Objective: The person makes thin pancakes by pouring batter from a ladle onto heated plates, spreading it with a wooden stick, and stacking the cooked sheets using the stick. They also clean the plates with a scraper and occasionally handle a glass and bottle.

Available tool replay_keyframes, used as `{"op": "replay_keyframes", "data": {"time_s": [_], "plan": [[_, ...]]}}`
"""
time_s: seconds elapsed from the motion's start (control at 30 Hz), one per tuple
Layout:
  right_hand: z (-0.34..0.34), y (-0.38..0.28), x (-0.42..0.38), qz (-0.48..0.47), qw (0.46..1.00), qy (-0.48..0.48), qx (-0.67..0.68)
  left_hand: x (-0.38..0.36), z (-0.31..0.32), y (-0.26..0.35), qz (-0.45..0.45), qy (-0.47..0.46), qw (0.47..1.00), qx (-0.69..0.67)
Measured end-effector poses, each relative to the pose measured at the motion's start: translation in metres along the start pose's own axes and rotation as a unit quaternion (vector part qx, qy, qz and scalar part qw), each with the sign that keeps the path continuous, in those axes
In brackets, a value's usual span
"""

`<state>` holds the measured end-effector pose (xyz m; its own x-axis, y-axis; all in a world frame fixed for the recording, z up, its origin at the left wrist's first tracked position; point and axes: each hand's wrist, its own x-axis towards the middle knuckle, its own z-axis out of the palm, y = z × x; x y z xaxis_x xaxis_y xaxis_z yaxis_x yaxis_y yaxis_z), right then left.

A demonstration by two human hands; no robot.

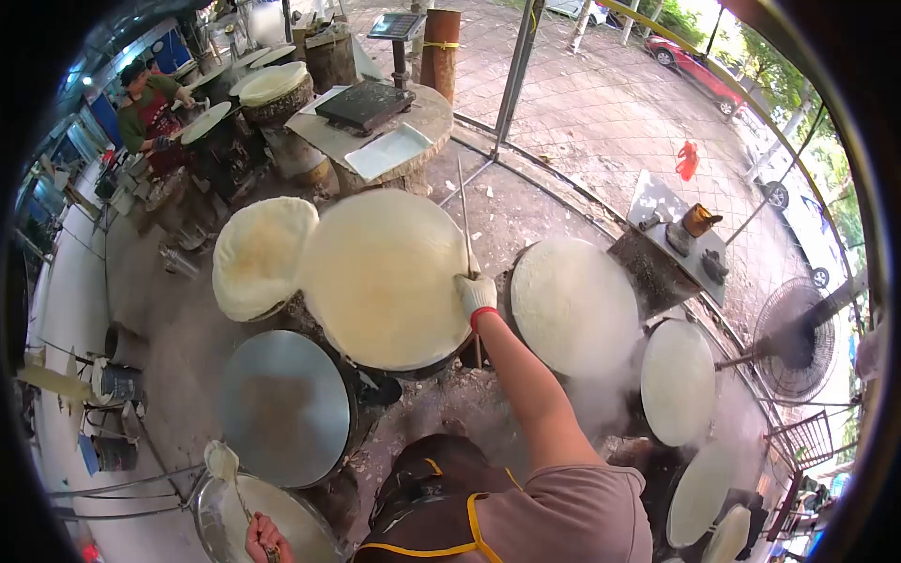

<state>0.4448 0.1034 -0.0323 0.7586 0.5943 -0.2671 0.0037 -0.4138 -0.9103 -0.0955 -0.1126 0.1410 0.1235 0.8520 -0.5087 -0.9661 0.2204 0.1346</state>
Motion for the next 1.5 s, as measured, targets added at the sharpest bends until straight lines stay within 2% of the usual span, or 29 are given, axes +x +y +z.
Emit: {"op": "replay_keyframes", "data": {"time_s": [0.1,0.2,0.23,0.3,0.33,0.4,0.43,0.47,0.57,0.63,0.7,0.77,0.83,0.87,0.9,0.93,1.0,1.07,1.13,1.2,1.23,1.27,1.3,1.33,1.37,1.4,1.43,1.47,1.5], "plan": [[-0.007,0.03,0.034,0.005,0.982,0.007,-0.187,0.004,0.03,-0.038,-0.001,-0.058,0.998,-0.021],[-0.019,0.024,0.026,0.001,0.969,-0.015,-0.246,0.046,-0.027,-0.003,-0.024,0.02,0.998,0.051],[-0.027,-0.001,0.007,-0.02,0.965,0.013,-0.26,0.045,-0.022,-0.006,-0.038,0.031,0.997,0.055],[-0.027,0.004,0.008,-0.043,0.963,0.085,-0.251,0.043,-0.007,-0.013,-0.065,0.052,0.995,0.061],[-0.025,0.015,0.017,-0.015,0.981,0.031,-0.193,0.043,-0.011,-0.016,-0.037,0.059,0.995,0.067],[-0.02,0.013,0.02,-0.024,0.963,0.002,-0.267,0.045,-0.02,-0.02,0.02,0.069,0.994,0.077],[-0.016,0.01,0.023,-0.03,0.952,-0.013,-0.304,0.042,-0.02,-0.018,0.014,0.066,0.995,0.072],[-0.003,0.02,0.037,-0.064,0.96,0.036,-0.268,0.039,-0.014,-0.016,0.009,0.064,0.996,0.067],[0.002,-0.08,-0.026,-0.146,0.959,-0.06,-0.234,0.03,-0.018,0.0,0.004,0.072,0.996,0.06],[0.015,-0.13,-0.074,-0.248,0.951,-0.09,-0.163,0.025,-0.033,0.014,0.015,0.081,0.994,0.073],[0.02,-0.186,-0.126,-0.319,0.928,-0.123,-0.147,0.019,-0.044,0.028,0.017,0.087,0.994,0.063],[0.018,-0.24,-0.155,-0.348,0.911,-0.175,-0.136,0.014,-0.053,0.04,0.027,0.096,0.994,0.05],[0.03,-0.278,-0.152,-0.363,0.899,-0.222,-0.103,0.008,-0.064,0.05,0.04,0.093,0.993,0.059],[0.035,-0.3,-0.154,-0.317,0.904,-0.282,-0.046,0.006,-0.07,0.054,0.046,0.091,0.993,0.064],[0.05,-0.312,-0.131,-0.311,0.895,-0.317,-0.029,0.005,-0.076,0.056,0.052,0.088,0.993,0.06],[0.067,-0.324,-0.115,-0.353,0.877,-0.325,-0.032,0.003,-0.082,0.058,0.058,0.085,0.993,0.057],[0.109,-0.349,-0.073,-0.39,0.85,-0.307,-0.178,0.001,-0.09,0.06,0.067,0.089,0.993,0.045],[0.159,-0.373,-0.042,-0.476,0.803,-0.283,-0.22,0.002,-0.094,0.061,0.076,0.102,0.992,0.027],[0.193,-0.396,-0.052,-0.542,0.758,-0.24,-0.274,0.003,-0.097,0.06,0.09,0.101,0.991,0.016],[0.204,-0.428,-0.105,-0.587,0.711,-0.183,-0.343,0.004,-0.105,0.054,0.119,0.118,0.986,0.007],[0.212,-0.428,-0.122,-0.65,0.667,-0.187,-0.313,0.006,-0.113,0.05,0.14,0.132,0.981,0.005],[0.212,-0.428,-0.148,-0.658,0.644,-0.217,-0.326,0.007,-0.117,0.047,0.162,0.147,0.976,0.003],[0.227,-0.416,-0.158,-0.652,0.642,-0.213,-0.341,0.006,-0.113,0.045,0.147,0.108,0.983,-0.021],[0.241,-0.398,-0.166,-0.663,0.605,-0.182,-0.402,0.002,-0.106,0.046,0.13,0.068,0.988,-0.043],[0.25,-0.378,-0.174,-0.663,0.573,-0.21,-0.434,0.002,-0.101,0.048,0.113,0.026,0.991,-0.064],[0.289,-0.333,-0.148,-0.729,0.535,-0.228,-0.36,0.004,-0.105,0.049,0.112,0.025,0.992,-0.05],[0.304,-0.302,-0.157,-0.722,0.508,-0.175,-0.436,0.003,-0.111,0.05,0.109,0.026,0.993,-0.037],[0.326,-0.27,-0.148,-0.717,0.52,-0.207,-0.417,0.005,-0.112,0.05,0.105,0.027,0.994,-0.023],[0.353,-0.229,-0.129,-0.742,0.51,-0.217,-0.377,0.008,-0.107,0.049,0.127,0.069,0.989,-0.036]]}}
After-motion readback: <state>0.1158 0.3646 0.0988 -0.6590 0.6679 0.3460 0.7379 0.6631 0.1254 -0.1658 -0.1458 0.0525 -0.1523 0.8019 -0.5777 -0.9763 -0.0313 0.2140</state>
